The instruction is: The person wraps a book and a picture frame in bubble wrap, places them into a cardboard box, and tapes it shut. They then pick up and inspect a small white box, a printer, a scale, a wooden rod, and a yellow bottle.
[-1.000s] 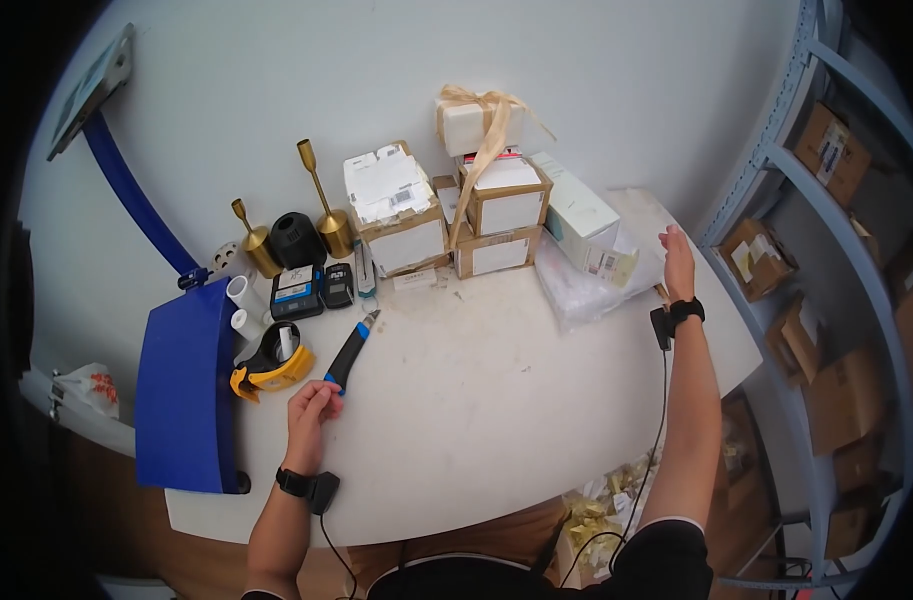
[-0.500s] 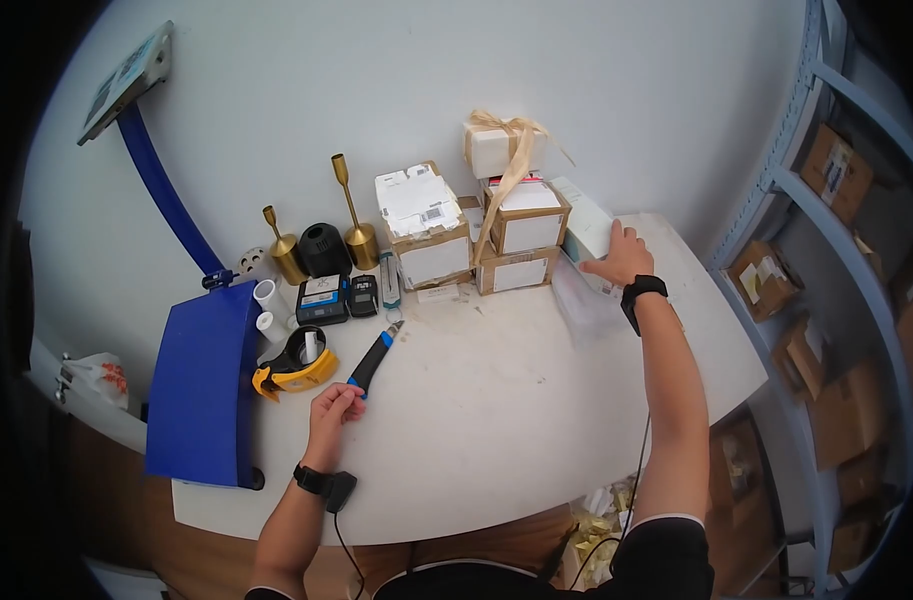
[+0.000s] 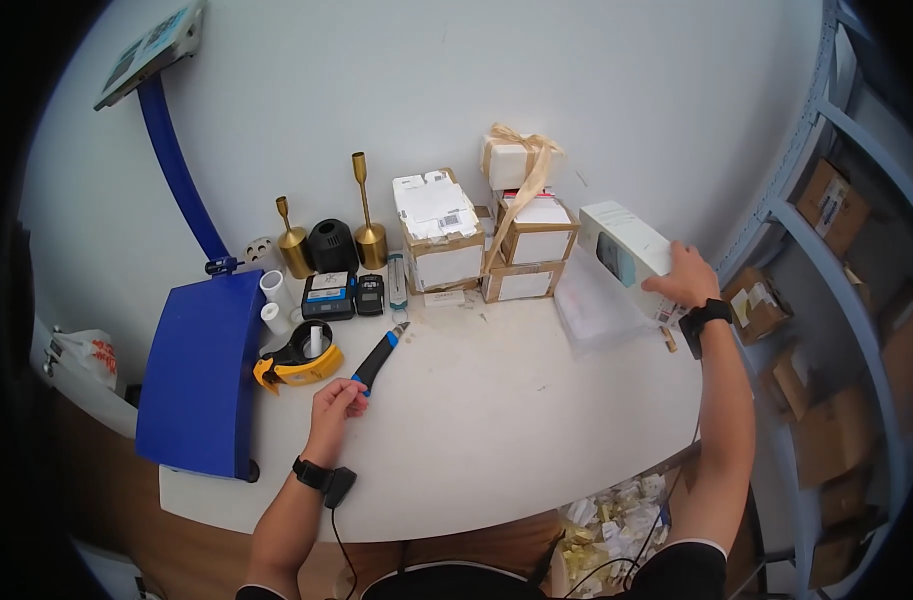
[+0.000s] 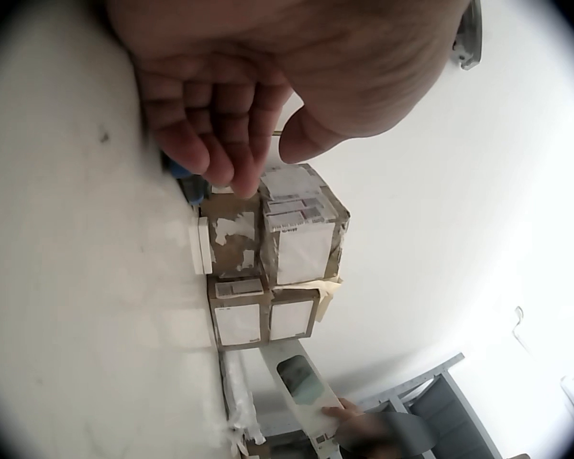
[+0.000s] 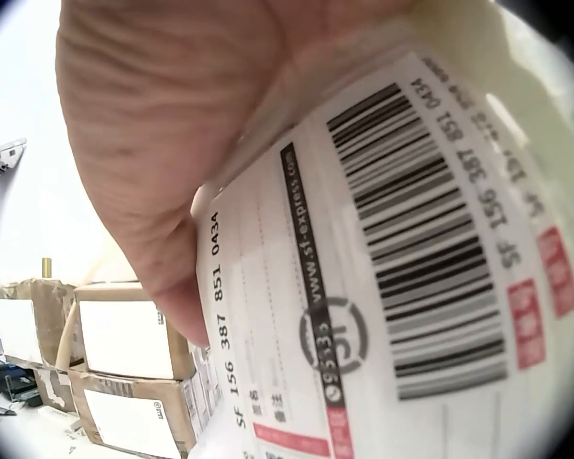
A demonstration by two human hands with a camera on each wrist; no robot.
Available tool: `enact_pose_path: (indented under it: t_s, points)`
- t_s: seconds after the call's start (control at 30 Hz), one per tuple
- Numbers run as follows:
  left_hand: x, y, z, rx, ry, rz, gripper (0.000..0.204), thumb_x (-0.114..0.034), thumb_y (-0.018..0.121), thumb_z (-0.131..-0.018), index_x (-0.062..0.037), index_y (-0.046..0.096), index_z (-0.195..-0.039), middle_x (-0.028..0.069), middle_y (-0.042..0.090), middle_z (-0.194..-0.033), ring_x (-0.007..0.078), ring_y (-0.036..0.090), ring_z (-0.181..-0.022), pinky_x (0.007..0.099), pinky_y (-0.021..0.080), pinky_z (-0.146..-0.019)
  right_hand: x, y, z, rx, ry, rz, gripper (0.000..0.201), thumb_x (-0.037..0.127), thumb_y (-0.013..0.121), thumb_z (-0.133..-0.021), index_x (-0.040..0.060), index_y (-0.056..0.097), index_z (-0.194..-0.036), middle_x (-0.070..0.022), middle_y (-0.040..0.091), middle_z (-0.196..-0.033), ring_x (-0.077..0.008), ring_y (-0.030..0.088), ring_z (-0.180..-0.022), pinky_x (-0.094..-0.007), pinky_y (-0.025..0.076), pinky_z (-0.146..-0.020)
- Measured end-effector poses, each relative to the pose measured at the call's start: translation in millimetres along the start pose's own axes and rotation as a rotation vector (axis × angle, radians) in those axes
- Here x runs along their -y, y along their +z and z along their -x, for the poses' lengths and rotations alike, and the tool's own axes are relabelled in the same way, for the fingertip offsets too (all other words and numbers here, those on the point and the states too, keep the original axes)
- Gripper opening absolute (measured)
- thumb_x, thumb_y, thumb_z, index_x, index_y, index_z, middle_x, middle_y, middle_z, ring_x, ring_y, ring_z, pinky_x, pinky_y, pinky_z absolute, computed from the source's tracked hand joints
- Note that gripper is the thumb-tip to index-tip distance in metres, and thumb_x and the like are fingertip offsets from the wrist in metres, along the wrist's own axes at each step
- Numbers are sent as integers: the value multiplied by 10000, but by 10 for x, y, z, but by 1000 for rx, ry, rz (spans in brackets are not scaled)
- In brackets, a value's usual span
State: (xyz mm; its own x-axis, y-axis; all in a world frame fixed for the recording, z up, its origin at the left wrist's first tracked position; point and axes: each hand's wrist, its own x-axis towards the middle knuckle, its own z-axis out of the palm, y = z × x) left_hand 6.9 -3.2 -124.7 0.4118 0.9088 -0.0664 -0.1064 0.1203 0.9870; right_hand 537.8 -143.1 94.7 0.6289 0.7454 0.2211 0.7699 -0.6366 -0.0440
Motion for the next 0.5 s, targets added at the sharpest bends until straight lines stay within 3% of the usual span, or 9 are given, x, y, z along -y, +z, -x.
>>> enact_pose_path:
  t_s: [0.13,0.27,0.43,0.5]
  points:
    - [-25,14,10,-14,-6,23,189,-181,553,-1007,-44,683,-1006,5,674,-830,79,616,-770,227,477,-713,-109,-707,484,37,-59,117,867,472,782,-574,0,568,-1269,-216,618,-1117,-381,638,-1039,-429,514,-915]
    - [-44,21,18,-10,-3,0,177,-179,564,-1000,-49,684,-1006,5,676,-827,78,620,-775,224,475,-713,11,-1198,992,202,-264,179,885,452,792,-550,-11,574,-1271,-210,625,-1100,-382,637,-1029,-418,512,-901]
    - [-46,24,24,2,3,-5,166,-191,588,-991,-57,685,-1004,-1,675,-821,73,618,-779,221,470,-717,616,-1222,1491,292,-510,202,919,424,808,-571,-2,536,-1339,-202,613,-1125,-380,646,-960,-423,524,-857]
    - [-49,-15,26,93,12,-43,237,-254,587,-999,-68,649,-1131,27,693,-968,83,628,-878,234,474,-786,881,-1087,1560,379,-721,59,949,388,813,-608,19,470,-1412,-181,587,-1153,-361,638,-983,-419,531,-837]
